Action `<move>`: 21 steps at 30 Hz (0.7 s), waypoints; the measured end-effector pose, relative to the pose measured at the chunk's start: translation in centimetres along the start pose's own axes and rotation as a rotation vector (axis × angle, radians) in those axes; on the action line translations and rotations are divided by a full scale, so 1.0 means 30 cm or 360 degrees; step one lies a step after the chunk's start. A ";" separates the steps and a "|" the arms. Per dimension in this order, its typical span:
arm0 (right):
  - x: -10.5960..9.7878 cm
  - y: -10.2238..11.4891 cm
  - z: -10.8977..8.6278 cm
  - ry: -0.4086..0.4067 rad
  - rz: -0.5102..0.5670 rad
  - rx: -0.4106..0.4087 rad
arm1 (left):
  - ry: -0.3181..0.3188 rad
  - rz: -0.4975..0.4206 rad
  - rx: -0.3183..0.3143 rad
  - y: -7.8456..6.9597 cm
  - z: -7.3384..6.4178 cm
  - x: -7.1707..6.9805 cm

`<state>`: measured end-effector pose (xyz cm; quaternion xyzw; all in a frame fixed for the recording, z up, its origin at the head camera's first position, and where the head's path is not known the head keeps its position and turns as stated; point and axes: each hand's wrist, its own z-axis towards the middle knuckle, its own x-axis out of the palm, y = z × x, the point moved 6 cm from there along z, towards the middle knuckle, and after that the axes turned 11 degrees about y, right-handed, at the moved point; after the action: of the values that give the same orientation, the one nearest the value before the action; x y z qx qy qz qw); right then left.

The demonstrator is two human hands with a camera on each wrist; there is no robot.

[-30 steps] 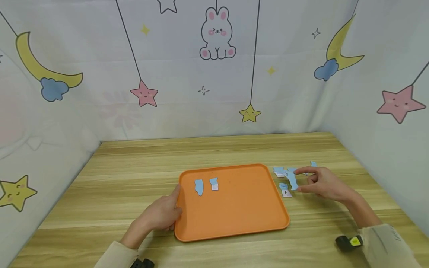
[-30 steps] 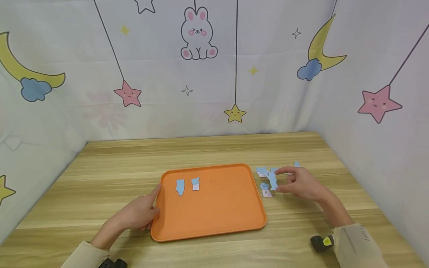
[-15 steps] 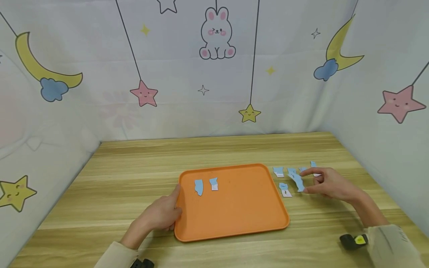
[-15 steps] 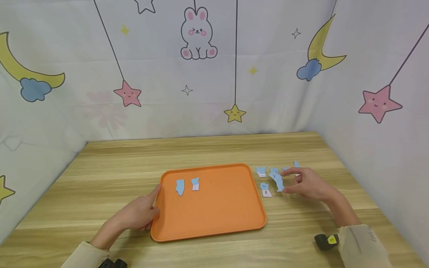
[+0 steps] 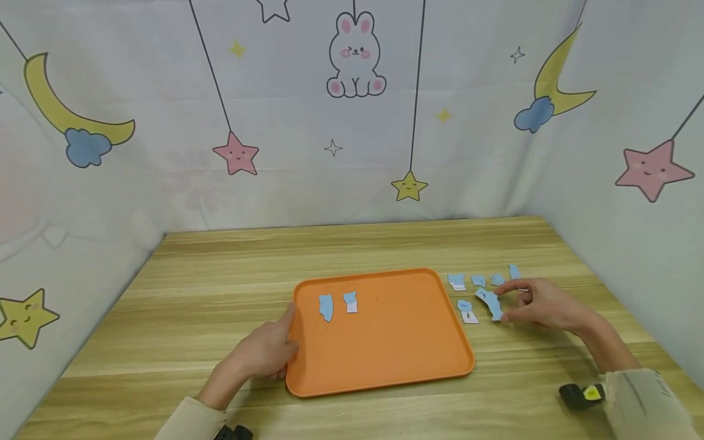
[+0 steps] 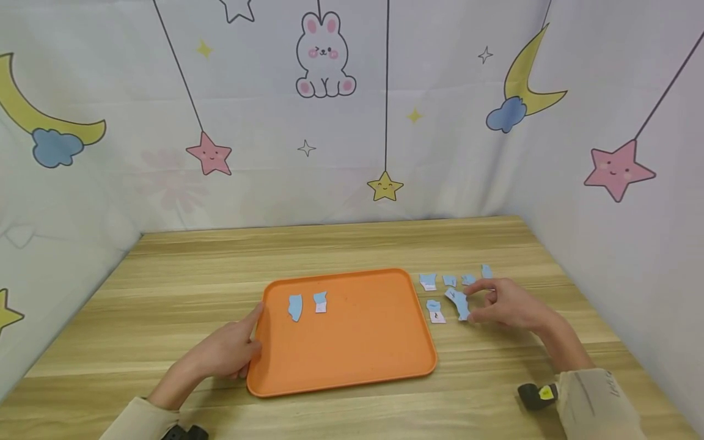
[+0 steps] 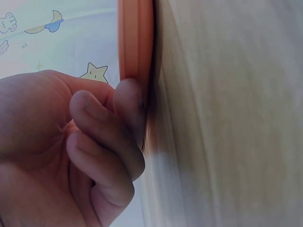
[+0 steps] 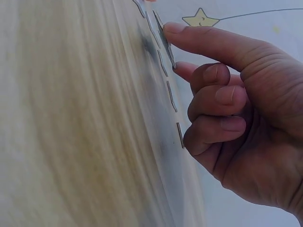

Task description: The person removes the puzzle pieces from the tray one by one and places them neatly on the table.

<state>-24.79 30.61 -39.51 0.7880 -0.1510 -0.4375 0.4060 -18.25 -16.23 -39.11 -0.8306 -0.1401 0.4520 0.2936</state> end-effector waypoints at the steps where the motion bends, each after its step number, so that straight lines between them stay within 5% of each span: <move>1: 0.001 0.000 0.000 0.0003 0.0003 0.0002 | -0.0001 0.0000 0.0001 0.000 0.000 0.000; 21: 0.015 0.004 -0.001 0.0062 -0.0077 0.0009 | -0.0009 -0.0008 -0.0001 -0.003 -0.005 0.001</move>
<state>-24.50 30.27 -39.66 0.8009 -0.1252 -0.4313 0.3961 -18.10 -16.19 -39.00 -0.8290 -0.1430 0.4535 0.2942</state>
